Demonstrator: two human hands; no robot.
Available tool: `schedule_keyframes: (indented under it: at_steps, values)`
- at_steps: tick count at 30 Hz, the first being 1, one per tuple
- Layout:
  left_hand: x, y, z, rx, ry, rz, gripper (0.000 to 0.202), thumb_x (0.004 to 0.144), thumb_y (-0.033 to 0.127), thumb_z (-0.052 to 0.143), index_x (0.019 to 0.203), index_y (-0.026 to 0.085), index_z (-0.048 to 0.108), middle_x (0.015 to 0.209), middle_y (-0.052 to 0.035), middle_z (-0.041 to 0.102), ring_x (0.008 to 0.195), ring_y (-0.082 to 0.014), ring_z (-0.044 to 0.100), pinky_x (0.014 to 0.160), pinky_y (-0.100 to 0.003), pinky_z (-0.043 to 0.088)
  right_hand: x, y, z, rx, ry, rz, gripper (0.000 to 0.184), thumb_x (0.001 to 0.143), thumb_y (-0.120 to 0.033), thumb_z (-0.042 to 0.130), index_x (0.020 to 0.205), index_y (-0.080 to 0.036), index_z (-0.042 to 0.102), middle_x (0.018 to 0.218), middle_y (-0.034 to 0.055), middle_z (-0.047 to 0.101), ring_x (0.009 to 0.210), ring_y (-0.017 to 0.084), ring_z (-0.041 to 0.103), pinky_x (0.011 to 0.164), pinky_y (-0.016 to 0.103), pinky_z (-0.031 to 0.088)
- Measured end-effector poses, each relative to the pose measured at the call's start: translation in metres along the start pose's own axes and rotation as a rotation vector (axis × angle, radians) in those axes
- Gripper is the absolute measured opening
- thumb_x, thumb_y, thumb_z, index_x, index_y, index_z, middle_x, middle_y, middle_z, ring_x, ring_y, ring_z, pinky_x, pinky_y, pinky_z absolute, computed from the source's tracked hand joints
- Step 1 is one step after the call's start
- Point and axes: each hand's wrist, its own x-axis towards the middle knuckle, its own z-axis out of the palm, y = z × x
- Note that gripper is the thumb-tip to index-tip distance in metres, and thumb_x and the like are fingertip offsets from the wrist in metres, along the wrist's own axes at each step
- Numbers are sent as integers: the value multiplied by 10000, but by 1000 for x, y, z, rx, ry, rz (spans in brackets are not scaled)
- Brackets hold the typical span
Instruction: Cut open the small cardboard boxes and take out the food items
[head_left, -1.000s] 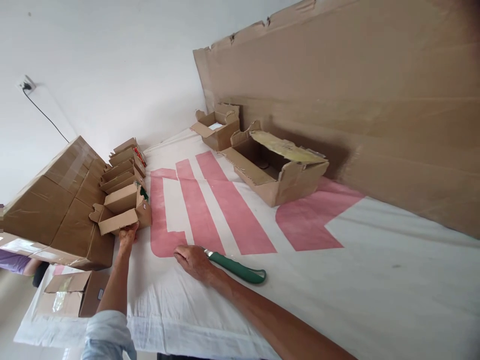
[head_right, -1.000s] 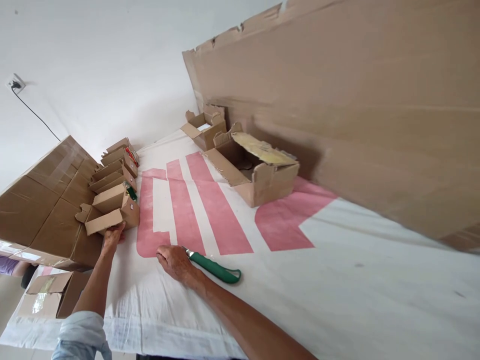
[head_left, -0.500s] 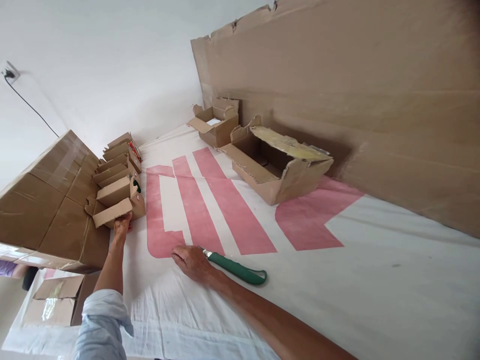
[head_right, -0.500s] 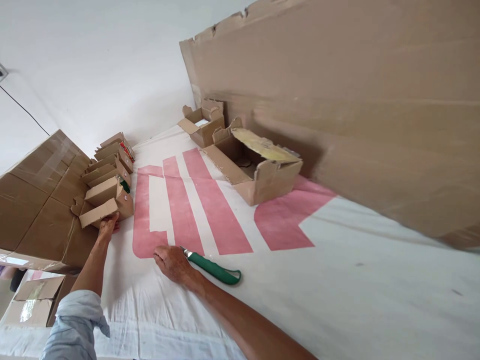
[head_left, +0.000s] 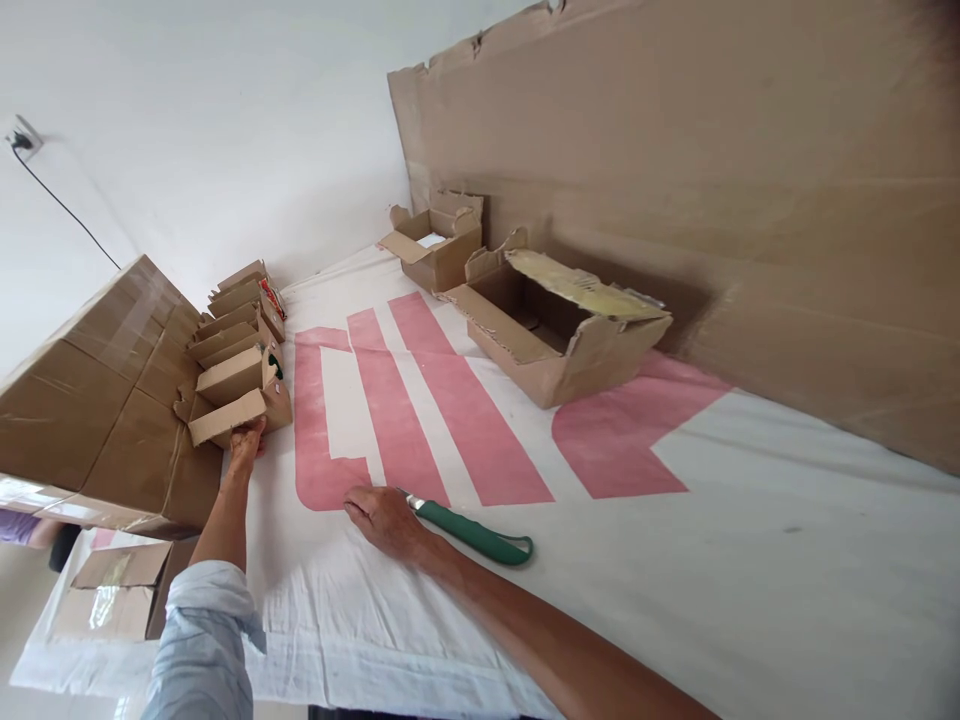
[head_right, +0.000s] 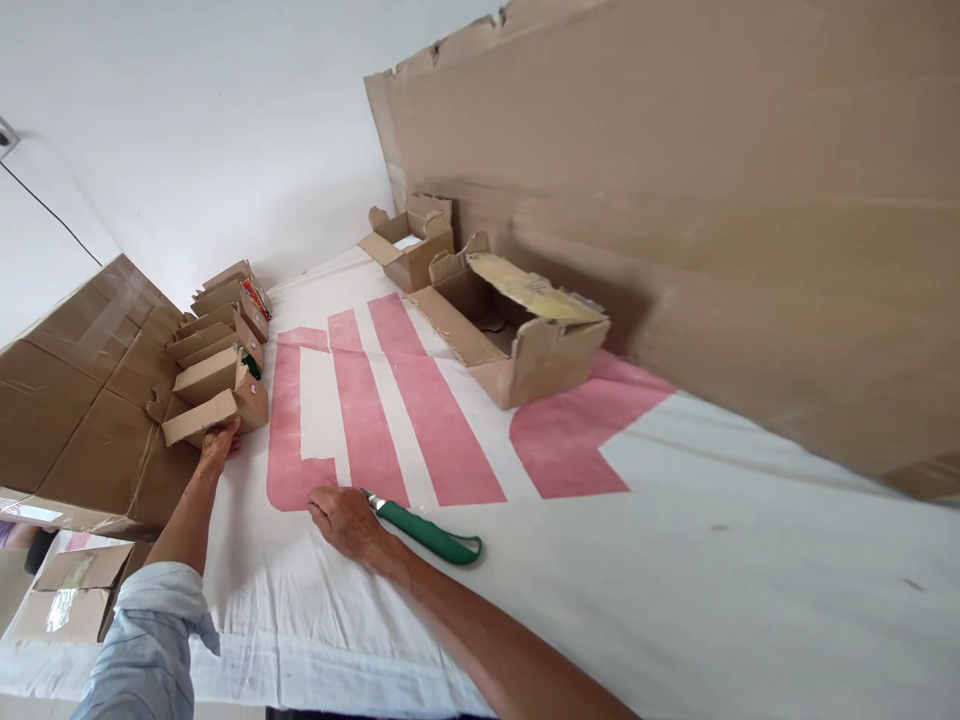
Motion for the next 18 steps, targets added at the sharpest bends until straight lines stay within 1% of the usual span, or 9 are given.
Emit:
schedule_keyframes:
  at_steps: [6,8,10,12,15,17,18]
  values:
    - [-17,-7,4,5,39,-22,389,1035,394,697,1346,165,650,1315,-106,683,1095,-263,710,916,-454,639,1,3,3,-26,7,-31,254,991,-152,536,750,-219,578,721,-9,674,654,149,578,649,274,324]
    - [-27,-12,5,12,28,-3,389,1035,393,697,1349,166,649,1319,-109,683,1101,-262,709,922,-458,638,0,4,5,-39,9,-41,255,986,-140,546,745,-218,572,719,-8,668,656,149,578,648,273,322]
    - [-41,-19,6,24,4,44,378,1034,393,699,1333,164,657,1312,-109,688,1109,-261,710,935,-466,633,0,4,5,-53,8,-57,252,989,-136,554,751,-217,573,734,-5,671,671,151,588,653,271,329]
    - [-61,-26,12,36,-22,122,339,1027,376,708,1285,156,684,1297,-109,707,1135,-263,711,978,-485,617,-2,1,4,-70,3,-84,243,992,-134,563,765,-218,581,759,-3,679,696,151,603,664,269,346]
    - [-100,-39,27,56,-60,259,228,986,294,705,1175,177,753,1258,-113,763,1205,-285,710,1072,-478,571,-4,-6,-5,-105,-3,-129,225,999,-130,573,797,-224,601,791,-3,679,738,153,621,688,265,383]
    - [-130,-48,39,74,-66,334,261,932,245,694,1178,209,772,1310,-122,762,1283,-306,684,1130,-479,534,-6,-12,-17,-141,14,-145,206,1011,-133,565,838,-232,620,837,8,681,790,166,629,723,271,415]
    - [-145,-53,44,85,-59,360,313,907,234,695,1212,216,765,1383,-128,733,1343,-321,649,1164,-502,506,-8,-15,-26,-164,33,-144,188,1016,-136,560,874,-236,631,879,21,686,833,178,633,748,281,430]
